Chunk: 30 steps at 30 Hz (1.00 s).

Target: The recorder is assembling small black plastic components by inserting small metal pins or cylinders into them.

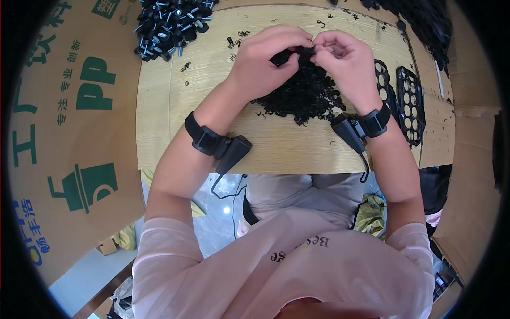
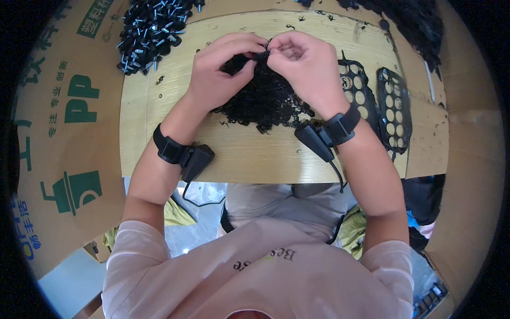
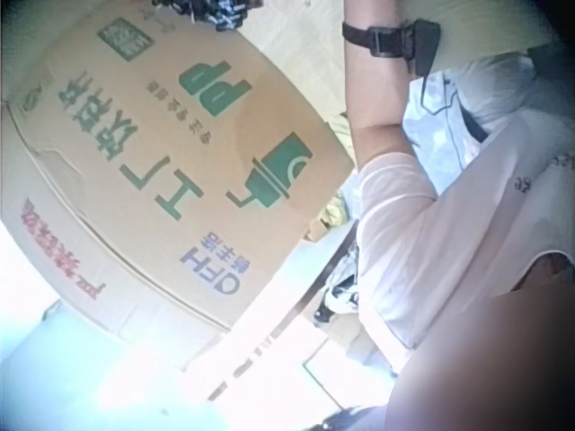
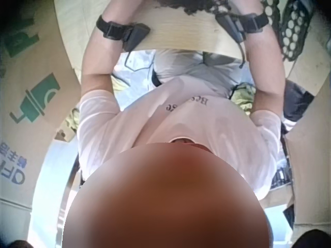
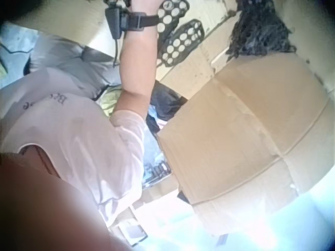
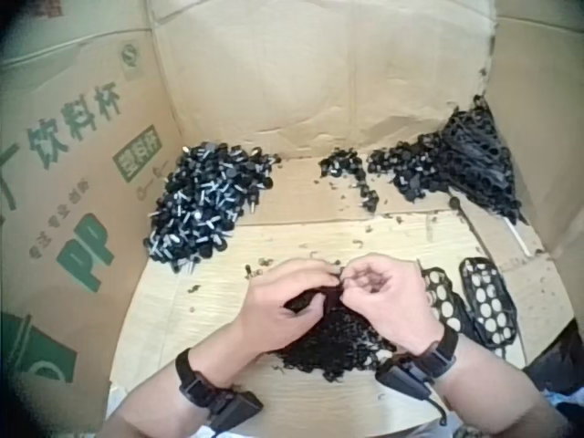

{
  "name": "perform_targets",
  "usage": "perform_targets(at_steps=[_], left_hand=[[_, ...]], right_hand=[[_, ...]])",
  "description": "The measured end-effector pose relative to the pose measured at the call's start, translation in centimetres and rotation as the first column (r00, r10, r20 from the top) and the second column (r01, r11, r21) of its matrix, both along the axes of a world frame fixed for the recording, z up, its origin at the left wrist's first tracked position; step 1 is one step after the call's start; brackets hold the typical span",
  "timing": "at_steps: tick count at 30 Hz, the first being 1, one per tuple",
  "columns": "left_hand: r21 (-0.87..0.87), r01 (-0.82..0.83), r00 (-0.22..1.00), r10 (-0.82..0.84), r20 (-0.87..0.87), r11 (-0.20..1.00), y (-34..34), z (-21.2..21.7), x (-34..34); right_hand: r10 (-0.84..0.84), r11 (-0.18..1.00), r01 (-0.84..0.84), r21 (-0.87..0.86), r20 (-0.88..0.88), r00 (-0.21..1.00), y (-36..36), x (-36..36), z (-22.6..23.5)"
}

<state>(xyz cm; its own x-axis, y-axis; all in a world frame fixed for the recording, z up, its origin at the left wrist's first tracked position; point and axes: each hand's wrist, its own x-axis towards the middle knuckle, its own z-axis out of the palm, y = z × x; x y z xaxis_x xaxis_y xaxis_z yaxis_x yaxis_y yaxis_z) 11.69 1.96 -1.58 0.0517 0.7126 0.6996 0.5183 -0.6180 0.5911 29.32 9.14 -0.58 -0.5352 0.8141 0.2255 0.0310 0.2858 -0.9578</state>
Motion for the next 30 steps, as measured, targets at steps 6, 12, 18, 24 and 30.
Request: perform_targets(at_steps=[6,12,18,24,30], left_hand=[[0.035,-0.016,0.996,0.018,-0.083,0.999,-0.2,0.5,-0.2],[-0.052,0.222,0.918,-0.191,0.349,0.974,-0.1,-0.2,-0.5],[-0.104,0.200,0.783,-0.095,0.615,0.974,-0.5,0.2,0.1],[-0.176,0.040,0.971,0.004,0.241,0.984,-0.5,0.6,-0.5],[-0.248,0.123,0.828,0.039,0.560,0.961,-0.5,0.9,-0.6]], right_hand=[[0.267,0.883,-0.291,-0.369,-0.116,0.957,1.0,0.3,0.0],[0.282,0.767,-0.398,-0.503,-0.294,0.913,1.1,0.4,0.6],[0.317,0.845,-0.363,-0.393,-0.178,0.932,0.1,0.1,1.2],[-0.112,0.891,-0.101,0.443,0.429,0.896,1.4,1.6,2.0],[-0.463,0.685,-0.023,0.728,0.459,0.758,4.0,5.9,5.0]])
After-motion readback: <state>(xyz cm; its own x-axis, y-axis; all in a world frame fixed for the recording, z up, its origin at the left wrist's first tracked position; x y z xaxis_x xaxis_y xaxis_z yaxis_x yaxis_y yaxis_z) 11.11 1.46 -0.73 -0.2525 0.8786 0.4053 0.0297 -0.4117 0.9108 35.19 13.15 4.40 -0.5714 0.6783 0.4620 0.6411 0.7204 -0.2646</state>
